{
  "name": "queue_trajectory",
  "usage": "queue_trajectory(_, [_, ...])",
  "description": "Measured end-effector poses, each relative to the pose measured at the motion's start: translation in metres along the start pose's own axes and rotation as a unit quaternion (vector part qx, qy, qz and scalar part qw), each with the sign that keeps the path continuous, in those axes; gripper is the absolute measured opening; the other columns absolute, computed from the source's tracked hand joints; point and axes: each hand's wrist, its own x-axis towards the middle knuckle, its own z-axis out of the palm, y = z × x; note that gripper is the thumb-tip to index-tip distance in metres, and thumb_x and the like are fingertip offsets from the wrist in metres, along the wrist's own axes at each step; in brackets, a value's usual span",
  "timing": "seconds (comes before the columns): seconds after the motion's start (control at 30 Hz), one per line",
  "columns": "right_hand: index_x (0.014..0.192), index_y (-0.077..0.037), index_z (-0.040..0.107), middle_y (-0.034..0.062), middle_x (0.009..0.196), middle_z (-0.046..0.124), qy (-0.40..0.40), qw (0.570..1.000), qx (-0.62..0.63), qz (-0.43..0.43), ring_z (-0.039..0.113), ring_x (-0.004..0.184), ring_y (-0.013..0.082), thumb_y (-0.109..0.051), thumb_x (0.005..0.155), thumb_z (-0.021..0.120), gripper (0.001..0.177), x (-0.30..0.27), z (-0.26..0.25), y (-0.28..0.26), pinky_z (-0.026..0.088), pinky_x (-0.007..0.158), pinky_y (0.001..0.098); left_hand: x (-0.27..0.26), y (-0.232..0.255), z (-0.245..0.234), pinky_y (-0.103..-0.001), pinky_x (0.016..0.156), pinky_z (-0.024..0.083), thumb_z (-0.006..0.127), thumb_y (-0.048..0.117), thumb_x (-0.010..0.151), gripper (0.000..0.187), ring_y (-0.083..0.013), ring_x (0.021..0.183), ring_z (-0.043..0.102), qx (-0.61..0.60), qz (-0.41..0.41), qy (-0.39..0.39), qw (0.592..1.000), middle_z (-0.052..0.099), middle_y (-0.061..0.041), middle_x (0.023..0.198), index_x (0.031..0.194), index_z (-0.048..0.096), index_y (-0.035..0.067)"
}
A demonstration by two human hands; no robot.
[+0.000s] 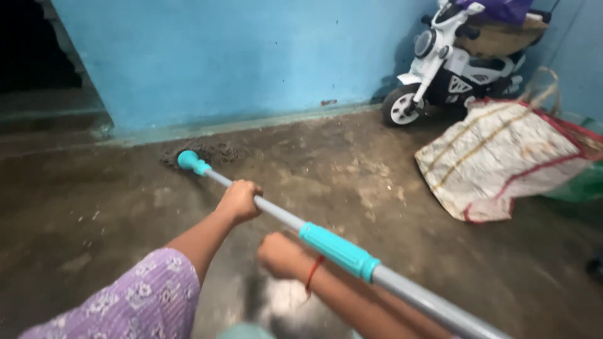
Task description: The person mops the floor in several rooms using a string mop, moving around objects like a cooler and bags.
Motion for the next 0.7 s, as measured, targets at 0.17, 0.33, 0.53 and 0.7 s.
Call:
queue_trajectory(0.17, [0.120,0.005,0.068,0.0224,0.114,0.070,0.328,0.874,0.355,-0.051,0.068,0.109,0.0343,-0.037,0.087,0.083,0.056,-0.066,-0.017,-0.013,0.052,0.092,0.0456,-0.064,0.073,-0.030,-0.048,0.082,0.056,0.084,0.014,0.056,0.023,-0.0390,0.088,0.070,-0.043,-0.015,0.004,0.999,0.073,-0.018,0.083,0.079,0.080,0.012])
queue_trajectory(0.33, [0.110,-0.003,0.071,0.0105,0.094,0.075,0.449,0.762,0.426,0.194,0.071,0.085,0.0198,-0.040,0.088,0.074,0.042,-0.153,-0.067,-0.091,0.058,0.080,0.0340,-0.117,0.126,-0.047,-0.048,0.075,0.057,0.084,0.018,0.059,0.023,-0.0402,0.081,0.071,-0.156,0.039,0.049,0.986,0.071,-0.022,0.079,0.078,0.076,0.006])
queue_trajectory(0.53, [0.093,-0.001,0.061,0.0059,0.094,0.070,0.556,0.575,0.600,-0.016,0.063,0.087,0.0118,-0.015,0.096,0.062,0.014,-0.190,-0.100,-0.103,0.052,0.084,0.0274,-0.151,0.185,-0.031,-0.046,0.068,0.056,0.079,0.018,0.072,0.016,-0.0411,0.075,0.070,-0.180,0.074,0.145,0.970,0.069,-0.023,0.074,0.075,0.076,0.003])
queue_trajectory(0.7, [0.070,-0.003,0.053,0.0012,0.069,0.056,0.524,0.578,0.624,-0.047,0.053,0.069,0.0091,-0.014,0.105,0.056,0.036,-0.161,-0.074,-0.101,0.045,0.068,0.0270,-0.160,0.160,-0.038,-0.039,0.061,0.056,0.077,0.017,0.070,0.019,-0.0346,0.062,0.070,-0.281,0.107,0.103,0.948,0.070,-0.019,0.070,0.076,0.070,0.000])
